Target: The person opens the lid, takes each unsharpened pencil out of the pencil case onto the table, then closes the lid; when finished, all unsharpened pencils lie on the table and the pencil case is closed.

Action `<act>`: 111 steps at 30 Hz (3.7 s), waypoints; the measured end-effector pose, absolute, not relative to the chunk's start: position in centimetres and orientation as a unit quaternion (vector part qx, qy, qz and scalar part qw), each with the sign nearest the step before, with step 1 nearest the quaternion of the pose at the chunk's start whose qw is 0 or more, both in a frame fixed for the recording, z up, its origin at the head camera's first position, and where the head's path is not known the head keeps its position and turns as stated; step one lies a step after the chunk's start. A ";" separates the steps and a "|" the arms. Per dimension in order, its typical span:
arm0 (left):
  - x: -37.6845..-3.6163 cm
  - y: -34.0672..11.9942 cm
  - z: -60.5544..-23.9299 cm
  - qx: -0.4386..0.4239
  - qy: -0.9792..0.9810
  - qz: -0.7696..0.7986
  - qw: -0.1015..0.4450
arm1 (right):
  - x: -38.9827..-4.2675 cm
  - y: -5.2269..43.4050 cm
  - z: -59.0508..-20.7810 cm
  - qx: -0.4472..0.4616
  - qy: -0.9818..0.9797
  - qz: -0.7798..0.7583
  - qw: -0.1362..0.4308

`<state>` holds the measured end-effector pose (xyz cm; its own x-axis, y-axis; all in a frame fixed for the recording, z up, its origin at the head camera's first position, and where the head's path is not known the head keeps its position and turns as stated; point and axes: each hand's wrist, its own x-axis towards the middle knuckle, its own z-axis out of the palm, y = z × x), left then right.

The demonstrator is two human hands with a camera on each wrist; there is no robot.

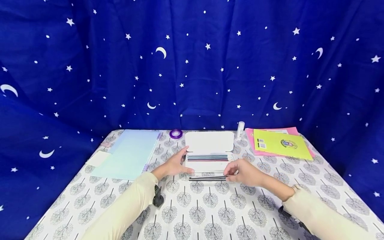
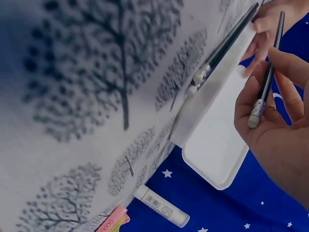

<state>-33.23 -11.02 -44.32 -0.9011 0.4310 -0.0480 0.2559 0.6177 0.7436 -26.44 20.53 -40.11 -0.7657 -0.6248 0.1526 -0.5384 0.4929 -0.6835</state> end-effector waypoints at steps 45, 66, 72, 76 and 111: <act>-33.3 -11.2 -44.4 0.193 0.892 0.392 0.115 | -25.9 18.4 -42.4 -0.284 0.891 -0.352 0.027; -33.4 -11.2 -44.4 0.199 0.890 0.394 0.112 | -26.6 18.6 -42.4 -0.293 0.898 -0.328 0.010; -33.3 -11.1 -44.3 0.199 0.890 0.396 0.111 | -26.8 18.9 -42.4 -0.299 0.893 -0.336 0.017; -33.2 -11.0 -44.3 0.200 0.889 0.398 0.110 | -27.0 19.0 -42.3 -0.306 0.889 -0.339 0.019; -33.2 -11.0 -44.3 0.195 0.889 0.400 0.110 | -31.1 19.8 -40.5 -0.290 0.891 -0.349 0.009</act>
